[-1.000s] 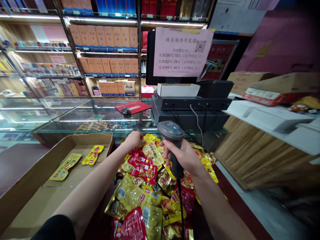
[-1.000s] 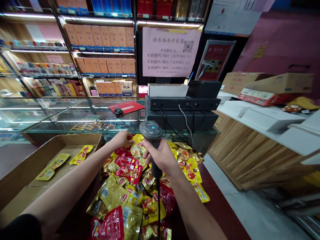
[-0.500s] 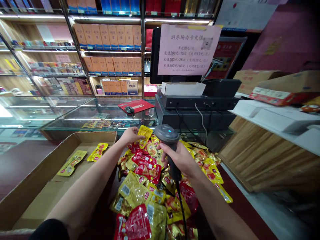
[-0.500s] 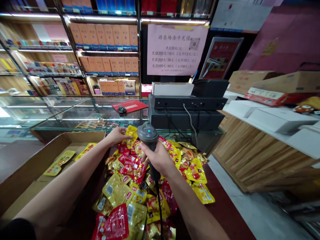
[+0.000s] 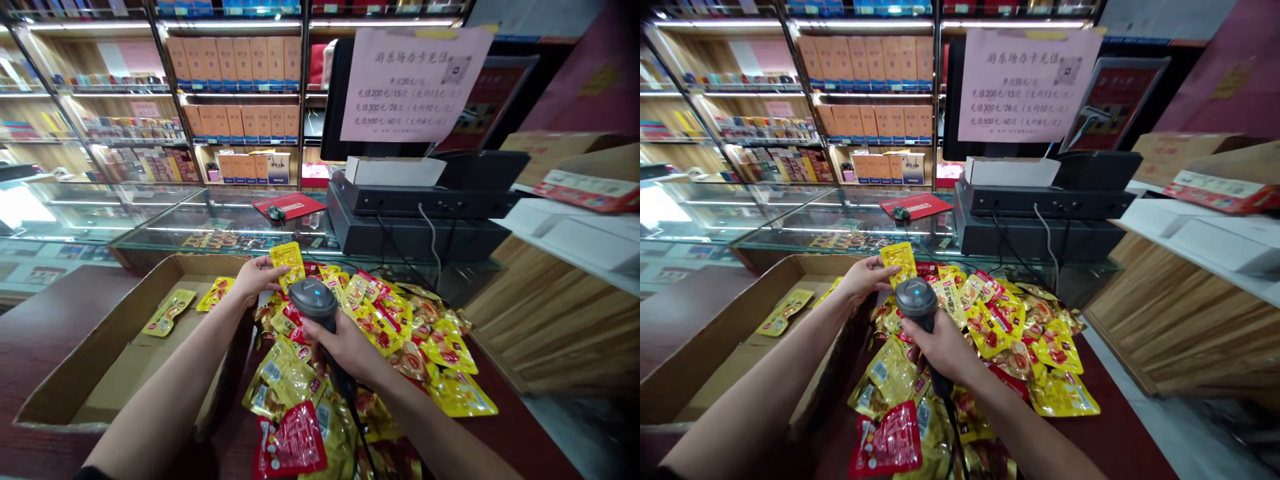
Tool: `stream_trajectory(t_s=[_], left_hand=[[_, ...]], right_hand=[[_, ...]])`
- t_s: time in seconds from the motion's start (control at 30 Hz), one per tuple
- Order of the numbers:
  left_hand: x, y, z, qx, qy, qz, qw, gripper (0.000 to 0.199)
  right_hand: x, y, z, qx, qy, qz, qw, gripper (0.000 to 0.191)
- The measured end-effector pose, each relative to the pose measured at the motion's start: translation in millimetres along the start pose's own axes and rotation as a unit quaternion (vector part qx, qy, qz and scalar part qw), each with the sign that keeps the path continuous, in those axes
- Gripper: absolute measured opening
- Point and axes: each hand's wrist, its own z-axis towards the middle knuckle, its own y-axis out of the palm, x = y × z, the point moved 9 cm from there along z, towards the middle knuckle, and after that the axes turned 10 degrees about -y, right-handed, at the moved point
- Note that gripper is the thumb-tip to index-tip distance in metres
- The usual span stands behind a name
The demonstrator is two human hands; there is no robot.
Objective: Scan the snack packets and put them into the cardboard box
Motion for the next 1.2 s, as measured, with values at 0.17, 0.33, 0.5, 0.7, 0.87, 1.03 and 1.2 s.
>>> stream_trajectory(t_s=[0.17, 0.33, 0.5, 0.7, 0.87, 1.03, 1.2], left_hand=[[-11.0, 4.6, 6.2, -0.006, -0.010, 0.019, 1.000, 0.047], [-19.1, 2.0, 9.1, -0.018, -0.036, 0.030, 0.999, 0.047], [-21.6, 1.7, 8.5, -0.052, -0.067, 0.058, 0.995, 0.051], [-23.1, -4.3, 10.5, -0.045, -0.079, 0.064, 0.994, 0.055], [-22.2, -4.0, 8.7, -0.043, -0.081, 0.063, 0.994, 0.054], [-21.0, -3.1, 7.3, -0.043, -0.077, 0.065, 0.994, 0.053], [-18.5, -2.0, 5.5, -0.043, -0.073, 0.064, 0.994, 0.050]], right_hand=[[8.4, 4.4, 3.6, -0.013, -0.006, -0.022, 1.000, 0.029], [15.1, 7.3, 4.4, -0.025, 0.002, -0.025, 0.999, 0.028], [19.6, 11.1, 2.5, -0.025, 0.031, -0.013, 0.999, 0.028], [27.1, 15.1, 1.8, -0.037, 0.029, 0.002, 0.999, 0.030], [27.9, 14.3, 2.7, -0.039, 0.023, -0.015, 0.999, 0.031], [25.1, 13.3, 3.5, -0.033, 0.010, -0.031, 0.999, 0.030], [25.3, 12.9, 4.0, -0.034, 0.008, -0.029, 0.999, 0.031]])
